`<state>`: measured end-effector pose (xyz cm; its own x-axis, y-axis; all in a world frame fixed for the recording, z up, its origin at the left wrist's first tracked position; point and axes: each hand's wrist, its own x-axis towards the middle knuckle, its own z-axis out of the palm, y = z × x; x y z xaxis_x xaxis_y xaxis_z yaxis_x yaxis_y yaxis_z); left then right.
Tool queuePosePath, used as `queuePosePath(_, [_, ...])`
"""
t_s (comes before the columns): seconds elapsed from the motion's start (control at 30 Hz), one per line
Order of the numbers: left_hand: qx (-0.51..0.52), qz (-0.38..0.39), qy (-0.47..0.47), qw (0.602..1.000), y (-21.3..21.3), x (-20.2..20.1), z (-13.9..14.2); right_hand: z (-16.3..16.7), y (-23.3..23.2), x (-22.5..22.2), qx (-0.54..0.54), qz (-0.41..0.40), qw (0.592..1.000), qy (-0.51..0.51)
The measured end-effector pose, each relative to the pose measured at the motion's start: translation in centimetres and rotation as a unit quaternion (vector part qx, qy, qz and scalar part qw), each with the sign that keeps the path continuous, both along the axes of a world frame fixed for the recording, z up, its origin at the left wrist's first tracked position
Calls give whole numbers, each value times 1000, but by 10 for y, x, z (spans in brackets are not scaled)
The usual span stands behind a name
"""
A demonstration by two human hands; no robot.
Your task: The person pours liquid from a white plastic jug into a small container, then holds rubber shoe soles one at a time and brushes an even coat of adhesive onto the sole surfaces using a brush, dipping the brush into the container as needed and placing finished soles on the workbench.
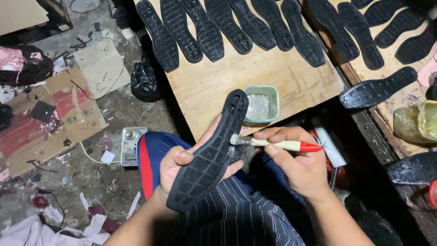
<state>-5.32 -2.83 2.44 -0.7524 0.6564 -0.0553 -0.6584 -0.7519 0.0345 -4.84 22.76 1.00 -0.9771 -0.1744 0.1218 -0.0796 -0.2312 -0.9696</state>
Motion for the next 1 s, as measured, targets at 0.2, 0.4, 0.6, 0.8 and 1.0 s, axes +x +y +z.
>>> queuePosePath(0.2, [29, 18, 13, 999, 0, -3, -6, 4, 2, 17, 29, 55, 998, 7])
queuePosePath(0.4, [-4, 4, 28, 1000, 2, -4, -5, 17, -2, 10, 106, -30, 989, 94])
queuePosePath(0.6, [34, 51, 37, 997, 4, -10, -10, 24, -12, 32, 158, 66, 981, 90])
queuePosePath(0.8, [35, 86, 37, 995, 12, -20, -16, 24, -7, 35, 104, -8, 990, 98])
queuePosePath(1.0, [78, 83, 80, 990, 17, -24, -12, 18, -17, 41, 120, -11, 984, 132])
